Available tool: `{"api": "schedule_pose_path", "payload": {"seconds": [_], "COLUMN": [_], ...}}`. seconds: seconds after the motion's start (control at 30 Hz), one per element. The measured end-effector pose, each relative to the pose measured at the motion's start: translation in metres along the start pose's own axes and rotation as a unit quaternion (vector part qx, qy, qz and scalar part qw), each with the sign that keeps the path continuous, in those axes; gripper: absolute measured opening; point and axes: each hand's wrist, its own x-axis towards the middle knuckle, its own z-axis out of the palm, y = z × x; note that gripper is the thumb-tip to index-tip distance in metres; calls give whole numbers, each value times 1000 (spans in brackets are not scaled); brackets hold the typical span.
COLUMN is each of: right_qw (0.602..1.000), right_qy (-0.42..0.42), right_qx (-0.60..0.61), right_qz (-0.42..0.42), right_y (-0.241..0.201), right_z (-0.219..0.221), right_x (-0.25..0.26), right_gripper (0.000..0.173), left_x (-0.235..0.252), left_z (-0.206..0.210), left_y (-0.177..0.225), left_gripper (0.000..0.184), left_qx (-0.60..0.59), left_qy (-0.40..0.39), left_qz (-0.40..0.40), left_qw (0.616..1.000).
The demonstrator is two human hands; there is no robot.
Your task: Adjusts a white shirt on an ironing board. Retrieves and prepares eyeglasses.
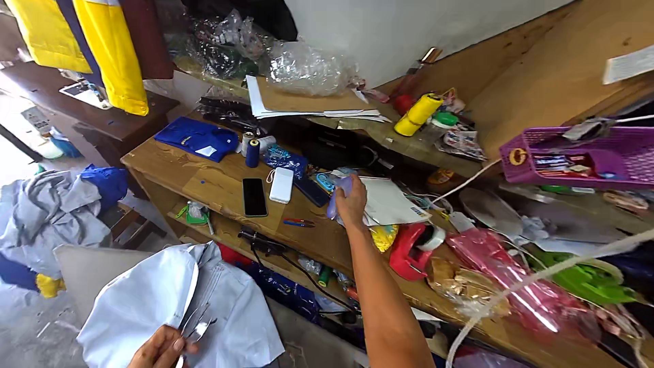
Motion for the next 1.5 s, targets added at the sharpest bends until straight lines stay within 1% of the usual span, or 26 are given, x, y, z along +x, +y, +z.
{"api": "schedule_pose_path", "payload": {"seconds": [0.07, 0.1, 0.13, 0.2, 0.23, 0.27, 0.3, 0.33, 0.4, 0.47, 0.53, 0.63, 0.7, 0.73, 0.8, 0.83, 0.9, 0.97, 1.07, 1.17, 1.2, 1.23, 1.27, 1.33, 1.43, 1.5], "right_qw": [993, 972, 926, 793, 739, 710, 699, 699, 728, 768, 803, 825, 829, 822, 799, 792, 785, 803, 844, 869, 877, 884, 891, 904, 915, 912], "right_qy": [-86, -176, -287, -475, -528, -550, -553, -546, -509, -471, -442, -374, -295, -255, -185, -160, -132, -145, -226, -232, -237, -251, -265, -274, -258, -279], "right_qx": [67, 144, 235, 353, 369, 365, 358, 360, 379, 398, 390, 423, 465, 493, 541, 556, 576, 557, 481, 436, 417, 394, 365, 323, 306, 297], "right_qz": [-53, -63, -75, -143, -196, -245, -278, -290, -259, -171, -88, 22, 93, 131, 187, 194, 187, 155, 75, 39, 13, -21, -51, -62, -46, -50], "right_y": [-36, -55, -72, -103, -115, -125, -131, -133, -130, -127, -130, -140, -153, -161, -181, -190, -203, -211, -208, -200, -199, -199, -200, -206, -213, -217], "right_z": [1, 1, 1, 0, -1, -3, -6, -8, -11, -16, -22, -22, -14, -6, 11, 21, 40, 49, 42, 26, 19, 14, 9, 5, -3, -11], "right_x": [-27, -50, -79, -141, -171, -198, -221, -240, -274, -304, -328, -360, -385, -400, -430, -444, -471, -491, -498, -484, -478, -473, -471, -471, -473, -475], "right_gripper": [46, 43, 44, 49, 47, 41, 35, 30, 22, 20, 19, 18, 17, 15, 15, 16, 19, 22, 36, 60, 62, 54, 41, 22, 17, 17], "left_x": [10, 16, 21, 33, 37, 40, 42, 42, 38, 30, 21, 8, 2, -1, -9, -14, -23, -28, -32, -39, -42, -45, -49, -56, -63, -69], "left_z": [5, 6, 6, 4, 3, 3, 2, 2, -1, -9, -20, -42, -45, -43, -38, -35, -32, -40, -70, -100, -106, -110, -113, -119, -135, -143], "left_y": [7, 10, 14, 24, 27, 30, 31, 30, 29, 28, 30, 31, 29, 26, 16, 11, 4, -1, 1, 6, 9, 12, 15, 22, 35, 40], "left_gripper": [19, 23, 26, 27, 26, 25, 25, 25, 28, 35, 37, 58, 73, 75, 58, 48, 32, 24, 26, 29, 30, 30, 30, 27, 20, 19], "left_qx": [-37, -75, -119, -198, -229, -257, -279, -290, -281, -216, -139, -149, -208, -229, -201, -156, -70, 7, 130, 205, 224, 239, 248, 251, 275, 329], "left_qy": [-16, -32, -57, -131, -167, -201, -236, -267, -299, -288, -265, -261, -195, -144, -64, -55, -53, -51, -113, -193, -211, -221, -224, -217, -218, -224], "left_qz": [-28, -55, -87, -130, -142, -152, -159, -165, -171, -156, -109, -32, -16, -17, -13, 8, 55, 71, 68, 97, 113, 130, 143, 163, 188, 235], "left_qw": [999, 995, 987, 963, 948, 933, 917, 904, 896, 920, 948, 953, 958, 963, 977, 986, 995, 996, 983, 955, 945, 936, 931, 929, 917, 887]}}
